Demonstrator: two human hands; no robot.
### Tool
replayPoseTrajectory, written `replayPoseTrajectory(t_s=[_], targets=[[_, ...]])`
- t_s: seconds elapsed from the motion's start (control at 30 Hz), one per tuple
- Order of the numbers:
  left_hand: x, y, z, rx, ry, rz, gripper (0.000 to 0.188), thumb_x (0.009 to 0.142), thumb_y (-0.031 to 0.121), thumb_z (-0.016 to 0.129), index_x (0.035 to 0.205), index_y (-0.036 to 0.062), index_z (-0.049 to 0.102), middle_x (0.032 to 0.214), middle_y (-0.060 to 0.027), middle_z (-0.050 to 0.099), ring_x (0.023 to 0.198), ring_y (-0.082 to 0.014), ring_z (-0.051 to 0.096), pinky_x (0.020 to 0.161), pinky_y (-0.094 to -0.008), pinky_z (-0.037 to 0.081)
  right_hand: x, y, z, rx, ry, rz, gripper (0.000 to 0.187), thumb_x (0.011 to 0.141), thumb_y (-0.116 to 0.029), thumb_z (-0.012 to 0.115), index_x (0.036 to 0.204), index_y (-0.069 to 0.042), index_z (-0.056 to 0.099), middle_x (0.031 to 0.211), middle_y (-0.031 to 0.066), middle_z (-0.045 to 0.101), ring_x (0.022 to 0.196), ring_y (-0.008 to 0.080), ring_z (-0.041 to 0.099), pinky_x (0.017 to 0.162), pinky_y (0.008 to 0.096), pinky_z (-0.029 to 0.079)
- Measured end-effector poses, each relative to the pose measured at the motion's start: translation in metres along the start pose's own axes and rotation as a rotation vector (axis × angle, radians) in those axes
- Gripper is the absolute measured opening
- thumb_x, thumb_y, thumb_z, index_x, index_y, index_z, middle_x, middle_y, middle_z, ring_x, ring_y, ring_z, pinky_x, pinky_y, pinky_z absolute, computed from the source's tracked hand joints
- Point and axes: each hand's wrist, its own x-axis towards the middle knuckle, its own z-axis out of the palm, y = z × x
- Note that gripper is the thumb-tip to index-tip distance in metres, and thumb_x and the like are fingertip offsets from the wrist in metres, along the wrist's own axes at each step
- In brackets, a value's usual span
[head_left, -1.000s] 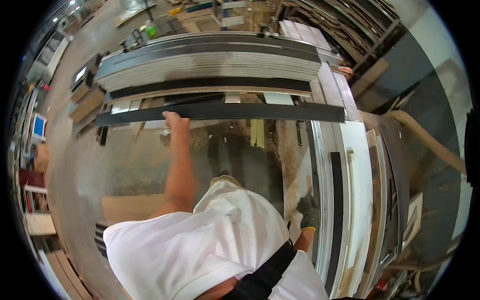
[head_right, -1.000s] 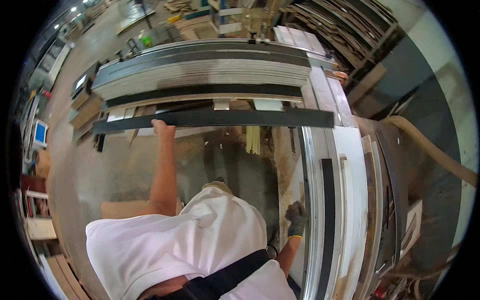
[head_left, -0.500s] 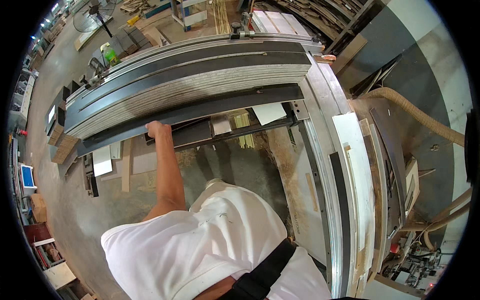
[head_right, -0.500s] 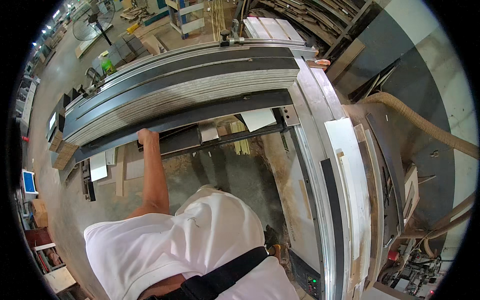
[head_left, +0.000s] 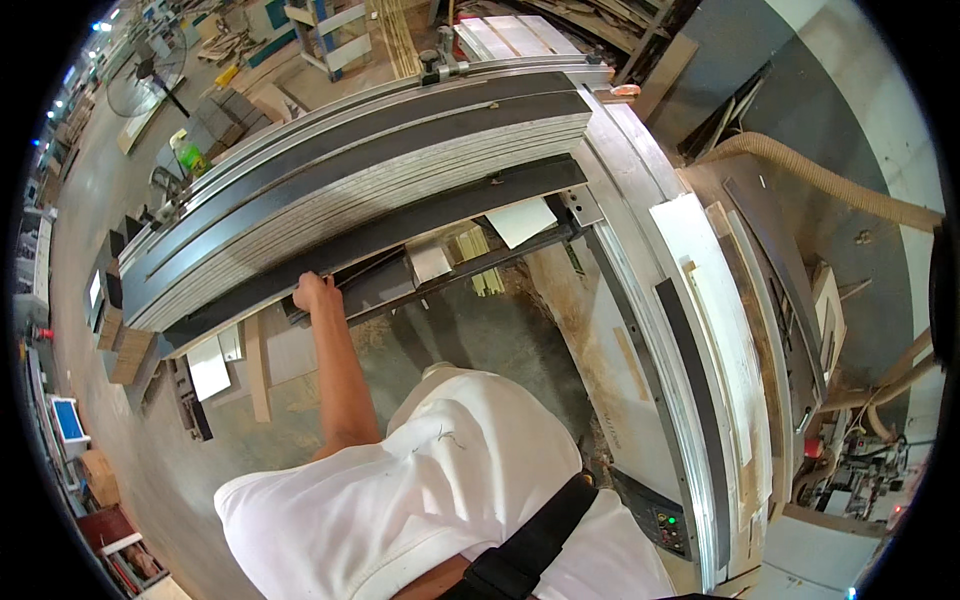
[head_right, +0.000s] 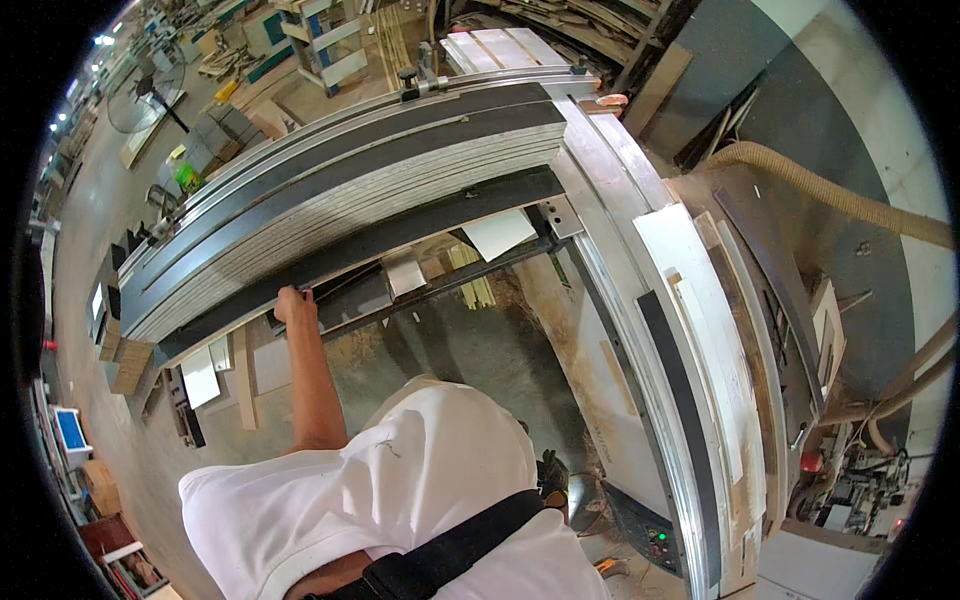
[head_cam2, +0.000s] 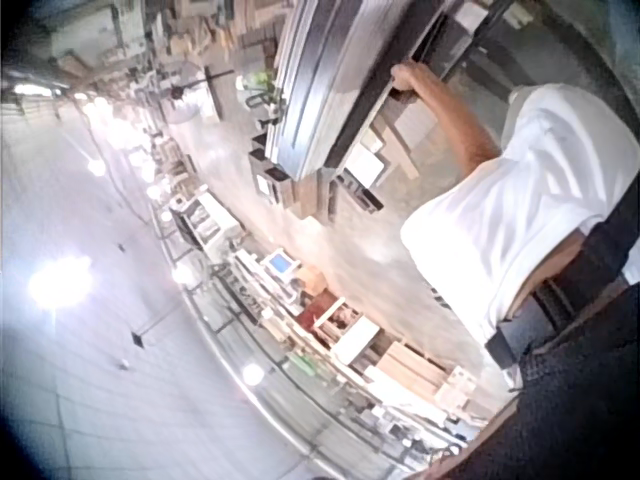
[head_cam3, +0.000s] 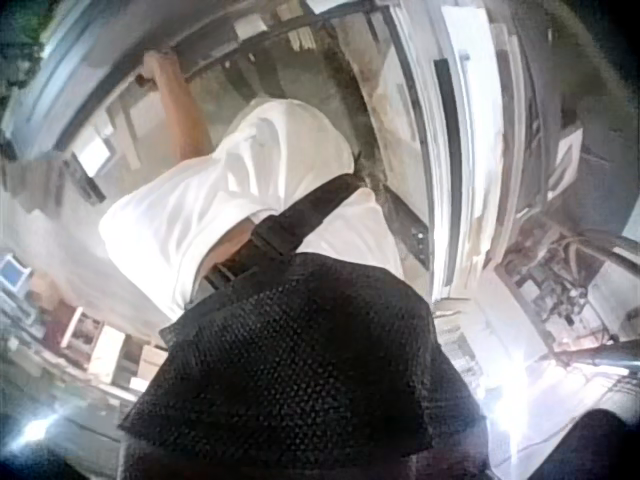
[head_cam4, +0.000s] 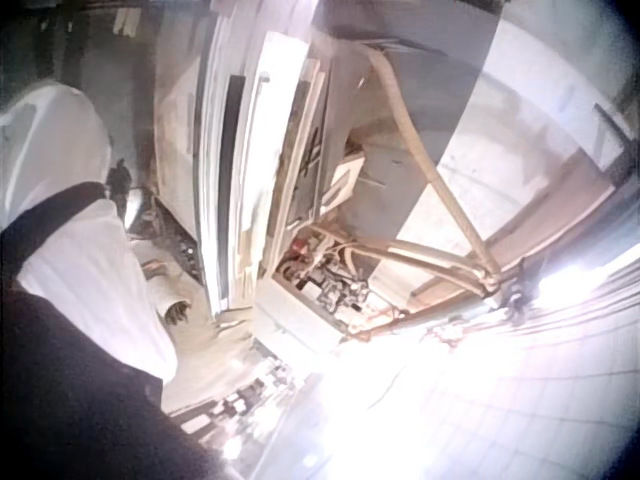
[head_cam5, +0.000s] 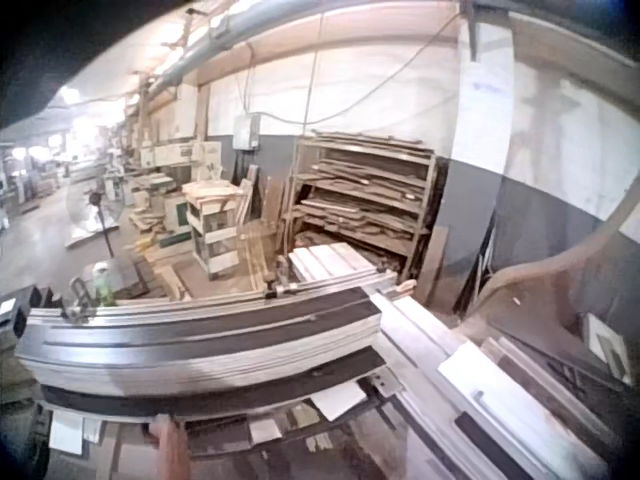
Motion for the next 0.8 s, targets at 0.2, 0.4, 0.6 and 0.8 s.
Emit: replayPoseTrajectory(t_s=[0.2, 0.4, 0.6, 0.8], targets=[[-0.015, 0.008, -0.006, 0.227, -0.099, -0.010, 0.038, 0.100, 0.014, 0.059, 0.134, -0.0017, 0.055, 0.128, -0.0187, 0.058, 0.122, -0.0346, 0.055, 0.102, -0.0585, 0.049, -0.023, 0.027, -0.006, 0.081, 0.045, 0.016, 0.035, 0.092, -0.030, 0.072, 0.114, -0.004, 0.067, 0.086, 0.0063, 0.069, 0.067, 0.0182, 0.064, 0.058, 0.0331, 0.053], [-0.008, 0.039, 0.008, 0.078, -0.636, -0.318, 0.085, 0.099, 0.041, 0.060, 0.163, 0.0125, 0.011, 0.166, -0.0215, -0.001, 0.153, -0.0392, 0.004, 0.118, -0.0615, 0.021, -0.064, 0.077, -0.019, 0.204, 0.125, 0.071, 0.034, 0.092, -0.031, 0.072, 0.112, -0.004, 0.067, 0.085, 0.0062, 0.068, 0.065, 0.0184, 0.064, 0.056, 0.0335, 0.053], [-0.044, 0.040, 0.014, 0.087, -0.441, -0.278, 0.082, 0.097, 0.041, 0.060, 0.162, 0.0132, 0.019, 0.167, -0.0235, 0.007, 0.156, -0.0397, 0.002, 0.122, -0.0584, 0.009, -0.103, 0.123, -0.022, 0.346, 0.206, 0.135, 0.033, 0.092, -0.035, 0.072, 0.105, -0.005, 0.068, 0.079, 0.0054, 0.067, 0.062, 0.0182, 0.063, 0.054, 0.0334, 0.052], [-0.080, 0.011, -0.016, 0.280, -0.419, 0.048, 0.074, 0.100, 0.045, 0.053, 0.160, 0.0114, 0.028, 0.164, -0.0179, 0.025, 0.152, -0.0374, 0.022, 0.120, -0.0567, 0.024, -0.078, 0.172, -0.053, 0.432, 0.140, 0.100, 0.037, 0.091, -0.039, 0.072, 0.106, -0.006, 0.068, 0.081, 0.0038, 0.067, 0.065, 0.0159, 0.062, 0.057, 0.0313, 0.050]])
